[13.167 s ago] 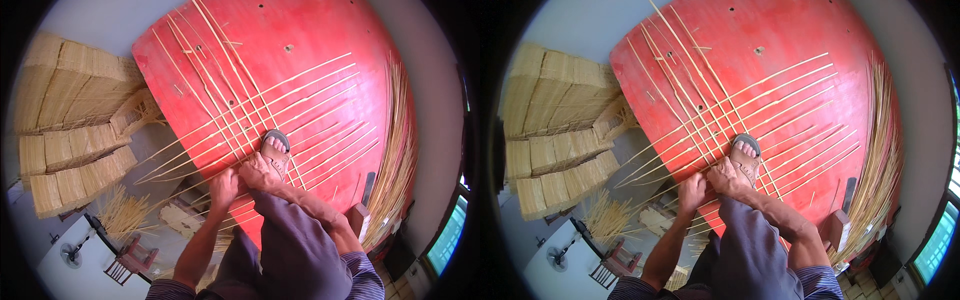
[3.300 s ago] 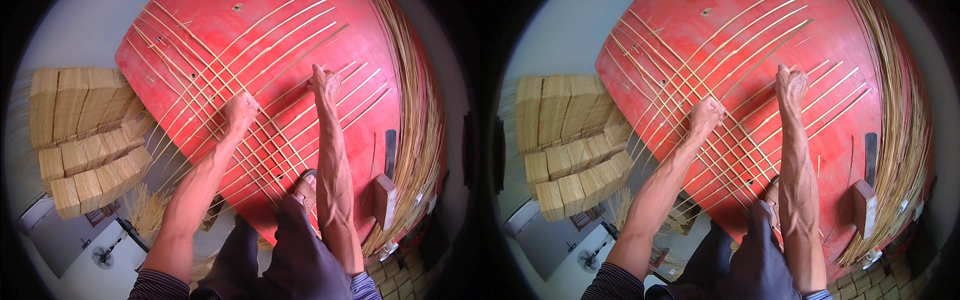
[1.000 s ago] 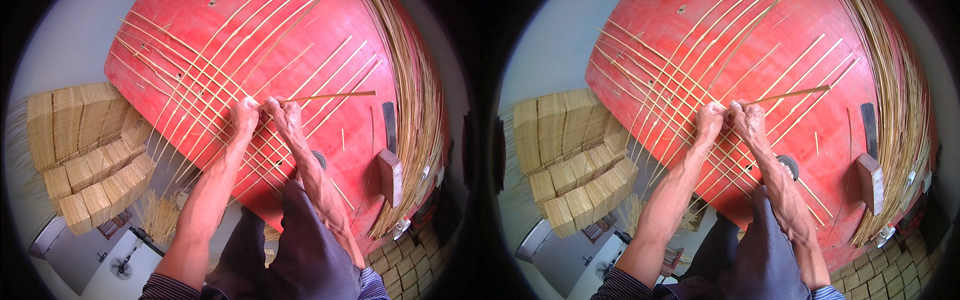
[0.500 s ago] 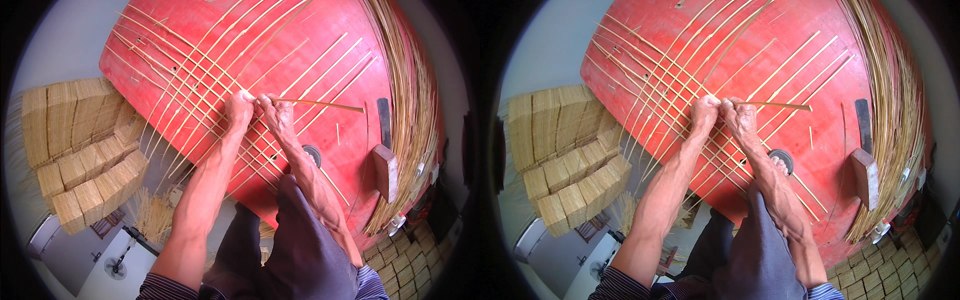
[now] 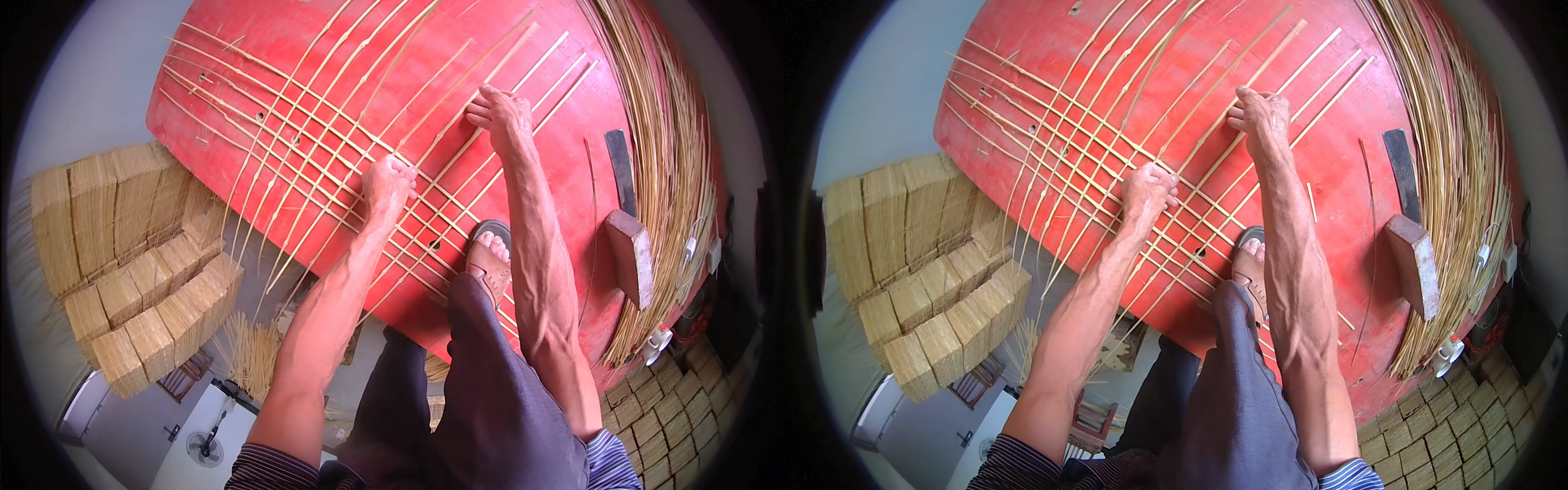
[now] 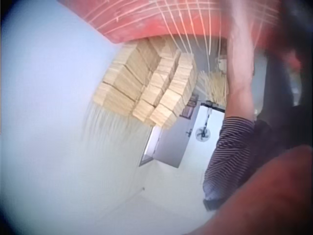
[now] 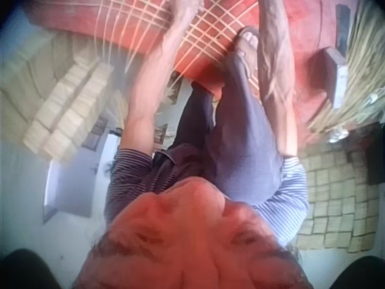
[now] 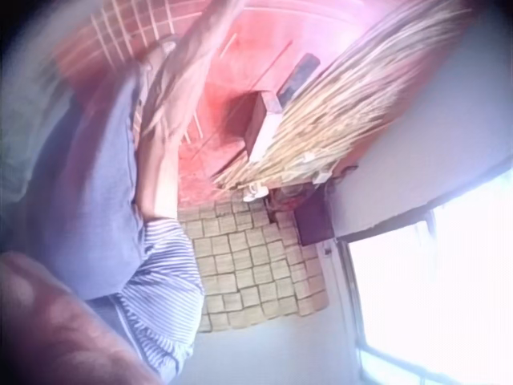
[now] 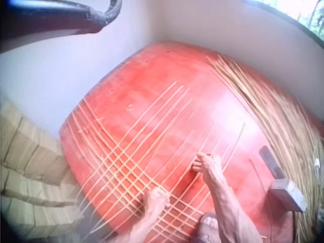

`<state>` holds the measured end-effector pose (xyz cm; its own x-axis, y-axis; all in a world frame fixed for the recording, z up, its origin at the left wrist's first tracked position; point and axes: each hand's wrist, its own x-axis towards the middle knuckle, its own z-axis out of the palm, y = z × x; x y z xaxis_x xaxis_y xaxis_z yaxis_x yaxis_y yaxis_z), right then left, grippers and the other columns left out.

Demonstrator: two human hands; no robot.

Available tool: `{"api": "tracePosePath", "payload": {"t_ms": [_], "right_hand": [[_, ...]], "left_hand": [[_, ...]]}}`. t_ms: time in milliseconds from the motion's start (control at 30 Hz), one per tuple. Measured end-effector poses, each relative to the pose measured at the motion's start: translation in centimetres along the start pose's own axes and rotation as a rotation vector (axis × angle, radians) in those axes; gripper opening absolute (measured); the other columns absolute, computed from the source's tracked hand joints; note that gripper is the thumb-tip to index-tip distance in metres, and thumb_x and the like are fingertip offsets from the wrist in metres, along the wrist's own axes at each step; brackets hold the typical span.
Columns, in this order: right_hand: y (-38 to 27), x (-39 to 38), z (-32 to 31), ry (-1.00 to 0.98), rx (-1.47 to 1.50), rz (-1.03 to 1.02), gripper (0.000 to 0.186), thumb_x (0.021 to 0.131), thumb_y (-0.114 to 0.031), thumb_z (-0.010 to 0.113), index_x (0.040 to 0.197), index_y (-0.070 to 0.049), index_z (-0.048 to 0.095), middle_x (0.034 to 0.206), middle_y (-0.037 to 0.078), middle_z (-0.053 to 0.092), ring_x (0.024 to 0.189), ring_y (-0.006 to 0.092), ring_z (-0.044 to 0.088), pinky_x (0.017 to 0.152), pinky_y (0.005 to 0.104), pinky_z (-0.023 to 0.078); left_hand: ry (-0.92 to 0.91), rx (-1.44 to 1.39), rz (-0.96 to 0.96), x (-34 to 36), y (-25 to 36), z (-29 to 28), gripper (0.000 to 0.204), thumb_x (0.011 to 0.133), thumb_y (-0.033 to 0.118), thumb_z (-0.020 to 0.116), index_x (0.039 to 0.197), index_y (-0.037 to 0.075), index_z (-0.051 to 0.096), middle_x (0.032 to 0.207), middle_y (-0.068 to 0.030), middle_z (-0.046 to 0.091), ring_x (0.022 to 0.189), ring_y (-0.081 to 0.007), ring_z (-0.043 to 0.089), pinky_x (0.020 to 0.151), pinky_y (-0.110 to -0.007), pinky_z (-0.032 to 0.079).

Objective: The person weaves thin bamboo strips into a grid pattern on a red work surface. They interlace the strips by hand, periodically tapping them with a wooden block to tighten the weave. The person also gathers and organizes additional bamboo strips from a nearby pile.

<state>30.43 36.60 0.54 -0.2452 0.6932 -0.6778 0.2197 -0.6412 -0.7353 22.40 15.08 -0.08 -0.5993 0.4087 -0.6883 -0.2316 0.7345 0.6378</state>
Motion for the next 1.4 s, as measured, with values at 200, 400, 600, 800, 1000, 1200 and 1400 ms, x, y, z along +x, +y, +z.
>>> {"api": "tracePosePath", "payload": {"t_ms": [200, 400, 600, 800, 1000, 1200, 1400], "right_hand": [[0.9, 0.1, -0.1, -0.036, 0.161, 0.080, 0.030, 0.092, -0.014, 0.066, 0.110, 0.008, 0.059, 0.089, 0.011, 0.062, 0.071, 0.0200, 0.063, 0.066, 0.0351, 0.060], [1.3, 0.0, 0.4, -0.108, 0.148, 0.124, 0.026, 0.091, -0.015, 0.068, 0.108, 0.004, 0.063, 0.082, 0.006, 0.062, 0.069, 0.0160, 0.062, 0.066, 0.0352, 0.060], [3.1, -2.2, 0.8, -0.248, 0.007, 0.139, 0.029, 0.090, -0.019, 0.072, 0.101, 0.006, 0.066, 0.082, 0.015, 0.067, 0.071, 0.0233, 0.066, 0.067, 0.0361, 0.060], [7.6, -6.3, 1.6, -0.338, -0.296, -0.080, 0.034, 0.100, -0.023, 0.058, 0.093, 0.007, 0.070, 0.088, 0.013, 0.073, 0.082, 0.0194, 0.071, 0.077, 0.0322, 0.059], [7.5, -9.7, 1.6, -0.250, -0.481, -0.330, 0.028, 0.096, -0.022, 0.059, 0.090, 0.003, 0.071, 0.064, 0.012, 0.065, 0.062, 0.0147, 0.059, 0.062, 0.0351, 0.049], [9.4, -6.5, 1.0, -0.204, -0.206, -0.208, 0.028, 0.097, -0.023, 0.060, 0.100, 0.003, 0.071, 0.079, 0.011, 0.071, 0.073, 0.0161, 0.065, 0.069, 0.0338, 0.052], [3.0, -3.4, -3.0, 0.152, -0.290, -0.237, 0.032, 0.090, -0.021, 0.066, 0.107, 0.007, 0.068, 0.079, 0.011, 0.070, 0.070, 0.0188, 0.068, 0.066, 0.0332, 0.055]], "left_hand": [[-0.008, -0.039, -0.054, 0.3, 0.1, 0.6, 0.018, 0.090, 0.015, 0.071, 0.088, -0.002, 0.064, 0.073, -0.0091, 0.069, 0.056, -0.0134, 0.065, 0.051, -0.028, 0.052], [0.024, -0.015, -0.068, 0.1, 0.6, 0.9, 0.018, 0.090, 0.015, 0.070, 0.088, -0.002, 0.064, 0.074, -0.0098, 0.069, 0.055, -0.0145, 0.066, 0.052, -0.028, 0.052], [0.089, 0.007, -0.046, -0.2, 1.1, 1.2, 0.012, 0.086, 0.005, 0.071, 0.080, -0.003, 0.064, 0.072, -0.0141, 0.070, 0.056, -0.0186, 0.068, 0.051, -0.032, 0.056], [0.170, 0.158, 0.041, 1.4, -1.2, 1.4, 0.014, 0.082, 0.012, 0.074, 0.077, 0.000, 0.069, 0.073, -0.0159, 0.071, 0.068, -0.0266, 0.071, 0.066, -0.041, 0.055], [0.120, 0.126, -0.024, 1.3, -0.8, 1.5, 0.020, 0.081, 0.018, 0.078, 0.077, 0.001, 0.070, 0.071, -0.0157, 0.071, 0.070, -0.0285, 0.071, 0.067, -0.043, 0.054], [0.120, 0.115, 0.036, 1.2, -0.7, 1.7, 0.020, 0.085, 0.017, 0.075, 0.079, 0.000, 0.068, 0.070, -0.0122, 0.070, 0.060, -0.0207, 0.068, 0.060, -0.036, 0.054], [-0.018, 0.039, 0.020, -1.9, 0.7, 1.2, 0.019, 0.088, 0.017, 0.071, 0.085, -0.001, 0.065, 0.071, -0.0091, 0.070, 0.057, -0.0156, 0.068, 0.055, -0.030, 0.054]]}}
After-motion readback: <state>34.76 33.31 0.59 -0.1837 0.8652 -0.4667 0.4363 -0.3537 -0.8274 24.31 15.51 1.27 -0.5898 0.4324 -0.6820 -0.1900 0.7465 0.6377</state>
